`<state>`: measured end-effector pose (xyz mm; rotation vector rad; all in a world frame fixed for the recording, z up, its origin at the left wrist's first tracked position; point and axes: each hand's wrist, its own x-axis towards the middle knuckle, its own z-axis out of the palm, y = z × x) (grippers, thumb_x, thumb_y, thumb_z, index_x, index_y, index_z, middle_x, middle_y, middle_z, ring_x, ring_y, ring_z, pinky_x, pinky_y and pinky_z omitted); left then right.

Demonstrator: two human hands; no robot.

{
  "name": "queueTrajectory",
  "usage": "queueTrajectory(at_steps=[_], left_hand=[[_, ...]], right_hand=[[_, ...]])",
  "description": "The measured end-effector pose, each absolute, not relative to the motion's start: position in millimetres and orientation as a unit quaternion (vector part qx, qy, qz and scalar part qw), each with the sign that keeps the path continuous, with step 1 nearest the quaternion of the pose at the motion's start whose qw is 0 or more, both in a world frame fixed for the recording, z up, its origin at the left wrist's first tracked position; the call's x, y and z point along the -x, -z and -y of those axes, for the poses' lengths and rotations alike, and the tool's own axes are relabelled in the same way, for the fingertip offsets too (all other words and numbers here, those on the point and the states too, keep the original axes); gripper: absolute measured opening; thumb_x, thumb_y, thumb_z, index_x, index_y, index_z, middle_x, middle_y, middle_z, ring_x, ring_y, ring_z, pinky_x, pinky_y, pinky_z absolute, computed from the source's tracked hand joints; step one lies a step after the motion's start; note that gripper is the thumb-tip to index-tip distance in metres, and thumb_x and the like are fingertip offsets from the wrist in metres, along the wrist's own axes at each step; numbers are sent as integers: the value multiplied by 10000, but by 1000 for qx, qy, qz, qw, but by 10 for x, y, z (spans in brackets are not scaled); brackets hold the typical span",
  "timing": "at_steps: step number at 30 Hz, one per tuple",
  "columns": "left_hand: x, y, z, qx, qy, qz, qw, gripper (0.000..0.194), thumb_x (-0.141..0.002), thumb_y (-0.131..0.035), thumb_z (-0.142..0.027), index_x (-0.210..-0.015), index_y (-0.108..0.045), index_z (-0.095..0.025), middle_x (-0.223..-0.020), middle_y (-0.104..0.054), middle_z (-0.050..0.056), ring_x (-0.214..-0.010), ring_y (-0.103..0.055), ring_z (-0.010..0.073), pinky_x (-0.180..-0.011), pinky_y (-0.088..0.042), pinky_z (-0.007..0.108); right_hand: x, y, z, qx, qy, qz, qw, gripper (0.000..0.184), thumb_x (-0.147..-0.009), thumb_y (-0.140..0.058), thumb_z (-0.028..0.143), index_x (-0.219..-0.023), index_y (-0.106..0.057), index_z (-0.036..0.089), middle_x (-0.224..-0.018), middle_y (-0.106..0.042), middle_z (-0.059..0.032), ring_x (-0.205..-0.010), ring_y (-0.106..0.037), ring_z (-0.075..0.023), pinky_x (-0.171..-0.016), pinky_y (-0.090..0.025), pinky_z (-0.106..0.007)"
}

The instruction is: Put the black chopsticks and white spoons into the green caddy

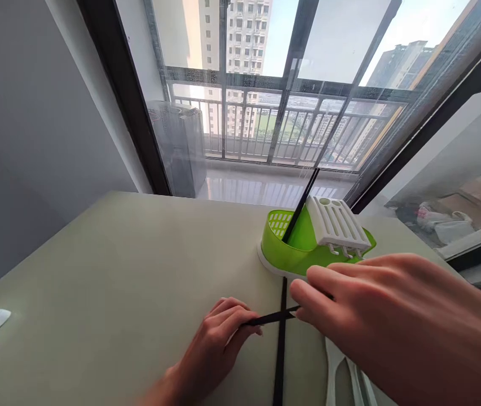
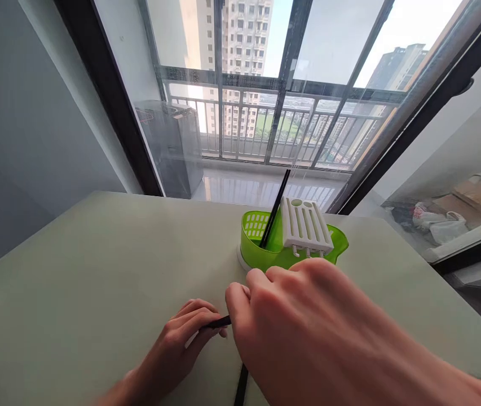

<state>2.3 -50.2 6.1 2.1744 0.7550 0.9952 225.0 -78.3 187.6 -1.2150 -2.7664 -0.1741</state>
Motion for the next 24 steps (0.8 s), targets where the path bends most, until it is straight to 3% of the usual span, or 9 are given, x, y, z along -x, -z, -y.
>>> queueTrajectory(at_steps=[8, 15, 20, 24], left_hand=[[-10, -50, 473, -824, -413, -284, 265, 173, -1010, -557, -207, -1078, -714, -233, -972, -765, 29, -956, -670, 183, -833, -553, 302], [-23, -41, 493, -860, -381, -251, 227, 164, -1010, -566, -190, -887, -674, -201, -892, -749, 0, -920, -645, 161, -852, -513, 290], [-27, -5, 479, -857, -367, -263, 248, 165, -1011, -578, -209, -889, -688, -204, -881, -757, -14, -872, -647, 144, -841, -494, 283], [-21, 26, 468, -859, -353, -263, 260, 145, -1002, -601, -241, -927, -721, -210, -907, -774, -15, -891, -656, 151, -865, -499, 289]], right_hand=[[-1997, -2199, 738, 414, -36, 904, 105, 308, -949, -528, 198, -651, -450, 221, -492, -444, 62, -371, -312, -82, -453, -190, -294], [-1943, -1938, 672, 441, -98, 885, 112, 225, -891, -600, 127, -686, -562, 211, -558, -542, 50, -442, -451, -95, -452, -238, -274], [-1974, -1821, 674, 436, -119, 885, 116, 253, -942, -542, 88, -724, -573, 212, -620, -588, 45, -477, -485, -95, -453, -234, -273], [-1989, -1812, 705, 443, -123, 877, 140, 232, -1007, -530, 180, -786, -586, 217, -668, -612, 34, -546, -544, -108, -493, -283, -255]])
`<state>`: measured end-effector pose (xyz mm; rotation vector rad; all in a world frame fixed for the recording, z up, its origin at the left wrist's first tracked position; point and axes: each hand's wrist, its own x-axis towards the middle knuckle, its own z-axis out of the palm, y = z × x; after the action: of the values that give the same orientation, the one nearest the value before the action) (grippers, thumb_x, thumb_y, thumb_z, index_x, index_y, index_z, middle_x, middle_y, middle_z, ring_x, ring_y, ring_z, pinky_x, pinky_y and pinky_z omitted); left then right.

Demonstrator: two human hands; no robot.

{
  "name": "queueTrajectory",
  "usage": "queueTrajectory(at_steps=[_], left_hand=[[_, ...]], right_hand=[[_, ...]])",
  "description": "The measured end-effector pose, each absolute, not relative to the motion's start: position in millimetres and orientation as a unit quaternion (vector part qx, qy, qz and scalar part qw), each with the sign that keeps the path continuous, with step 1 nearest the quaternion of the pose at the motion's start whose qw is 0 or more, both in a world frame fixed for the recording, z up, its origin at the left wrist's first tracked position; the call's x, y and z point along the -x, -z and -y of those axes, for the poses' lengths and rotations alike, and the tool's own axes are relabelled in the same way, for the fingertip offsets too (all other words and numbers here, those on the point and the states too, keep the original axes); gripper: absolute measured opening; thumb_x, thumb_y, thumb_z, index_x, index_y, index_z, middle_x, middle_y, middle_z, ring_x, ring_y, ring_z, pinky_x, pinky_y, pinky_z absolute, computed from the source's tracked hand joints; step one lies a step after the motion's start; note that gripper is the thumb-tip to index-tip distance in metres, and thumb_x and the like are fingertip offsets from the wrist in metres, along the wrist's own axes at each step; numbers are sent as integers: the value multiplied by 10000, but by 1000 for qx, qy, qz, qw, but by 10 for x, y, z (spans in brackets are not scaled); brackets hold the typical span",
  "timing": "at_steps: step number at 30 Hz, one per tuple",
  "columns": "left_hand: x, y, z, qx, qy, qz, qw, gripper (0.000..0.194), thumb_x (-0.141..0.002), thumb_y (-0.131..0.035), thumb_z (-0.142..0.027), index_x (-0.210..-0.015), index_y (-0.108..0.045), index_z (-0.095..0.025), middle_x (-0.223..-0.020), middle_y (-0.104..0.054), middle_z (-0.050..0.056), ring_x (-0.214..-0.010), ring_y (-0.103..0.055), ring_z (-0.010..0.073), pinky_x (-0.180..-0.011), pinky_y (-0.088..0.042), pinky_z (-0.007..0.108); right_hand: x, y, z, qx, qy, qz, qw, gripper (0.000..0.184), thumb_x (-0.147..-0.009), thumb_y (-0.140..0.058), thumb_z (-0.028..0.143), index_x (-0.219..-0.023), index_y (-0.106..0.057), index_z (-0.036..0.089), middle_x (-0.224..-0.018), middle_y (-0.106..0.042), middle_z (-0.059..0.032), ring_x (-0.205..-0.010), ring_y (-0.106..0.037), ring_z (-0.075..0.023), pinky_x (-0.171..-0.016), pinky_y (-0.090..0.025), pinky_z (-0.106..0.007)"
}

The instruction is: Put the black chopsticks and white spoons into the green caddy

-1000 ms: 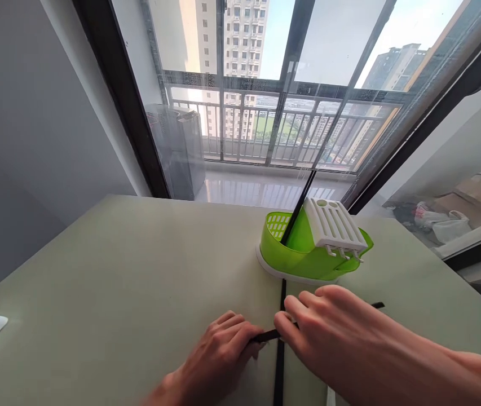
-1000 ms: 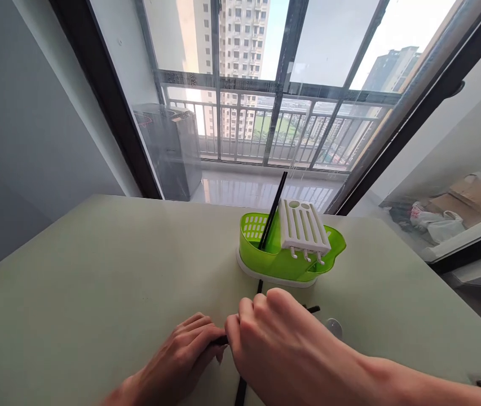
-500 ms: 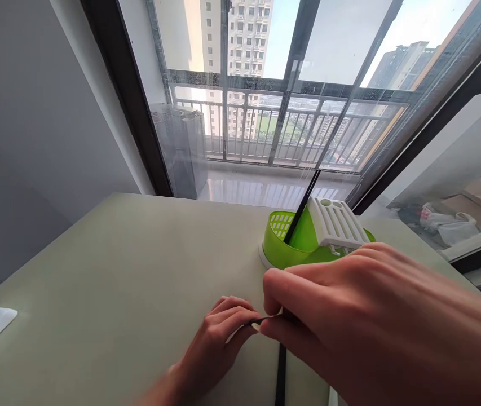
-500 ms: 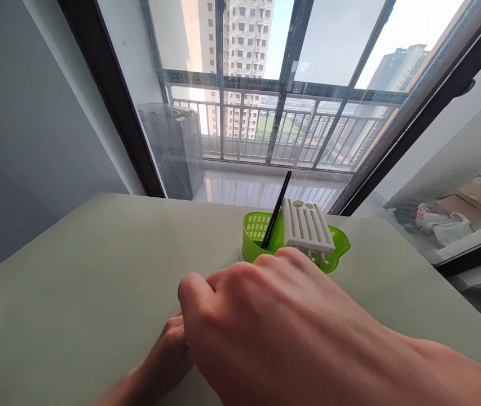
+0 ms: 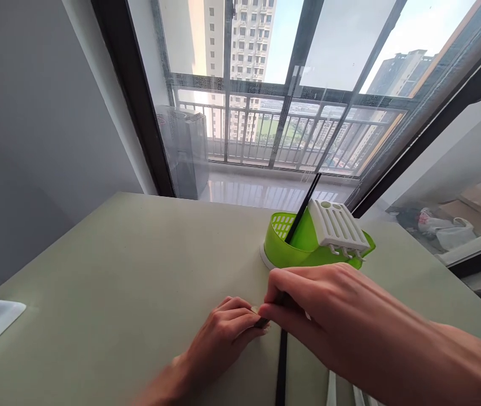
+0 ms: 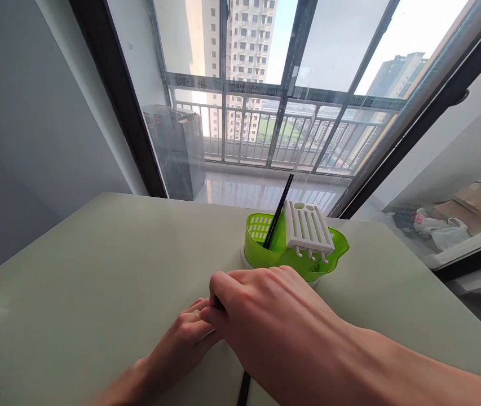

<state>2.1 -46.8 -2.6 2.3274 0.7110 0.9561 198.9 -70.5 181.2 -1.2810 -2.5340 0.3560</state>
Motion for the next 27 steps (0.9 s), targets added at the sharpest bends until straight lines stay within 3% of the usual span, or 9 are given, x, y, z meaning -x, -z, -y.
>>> queueTrajectory(at_steps=[7, 9, 12, 15, 20, 27], left_hand=[[8, -29, 457, -860, -325, -267, 287, 117, -978, -636, -256, -982, -753, -244, -912, -782, -13, -967, -667, 177, -913, -530, 309], [33, -45, 455, -858, -319, -272, 298, 181, -944, -681, -259, -1118, -731, -262, -1049, -774, 12, -1066, -657, 198, -963, -544, 329], [71, -43, 457, -841, -319, -304, 313, 447, -898, -726, -267, -1332, -617, -283, -1322, -670, 60, -1221, -615, 225, -1069, -523, 380], [91, -21, 456, -830, -320, -326, 320, 452, -945, -653, -308, -1387, -558, -296, -1463, -547, 90, -1306, -572, 241, -1109, -499, 408], [81, 6, 449, -814, -335, -356, 314, 334, -1004, -547, -362, -1323, -593, -278, -1409, -552, 110, -1169, -646, 224, -1013, -555, 392], [81, 28, 453, -813, -324, -368, 315, 225, -1015, -518, -332, -1177, -640, -236, -1302, -588, 98, -999, -682, 177, -936, -566, 353]], right_hand=[[-2057, -1830, 739, 434, -158, 867, 190, 323, -1073, -448, 352, -835, -611, 206, -746, -651, 3, -610, -567, -113, -585, -388, -239], [-2143, -1947, 711, 442, -156, 857, 214, 362, -1070, -446, 393, -817, -621, 202, -715, -649, -2, -600, -575, -118, -575, -407, -242], [-2329, -2269, 663, 485, -152, 813, 283, 367, -1036, -486, 490, -887, -678, 215, -698, -673, -9, -567, -605, -130, -523, -445, -245], [-2501, -2634, 631, 540, -69, 763, 348, 385, -990, -526, 573, -893, -707, 248, -637, -670, -11, -505, -599, -143, -462, -435, -263], [-2668, -2853, 450, 583, 59, 735, 342, 393, -974, -527, 592, -833, -695, 267, -625, -684, -18, -491, -615, -166, -489, -446, -303], [-2770, -2357, -118, 608, 11, 750, 260, 393, -1010, -469, 499, -837, -689, 222, -630, -715, -7, -536, -683, -161, -568, -479, -265]])
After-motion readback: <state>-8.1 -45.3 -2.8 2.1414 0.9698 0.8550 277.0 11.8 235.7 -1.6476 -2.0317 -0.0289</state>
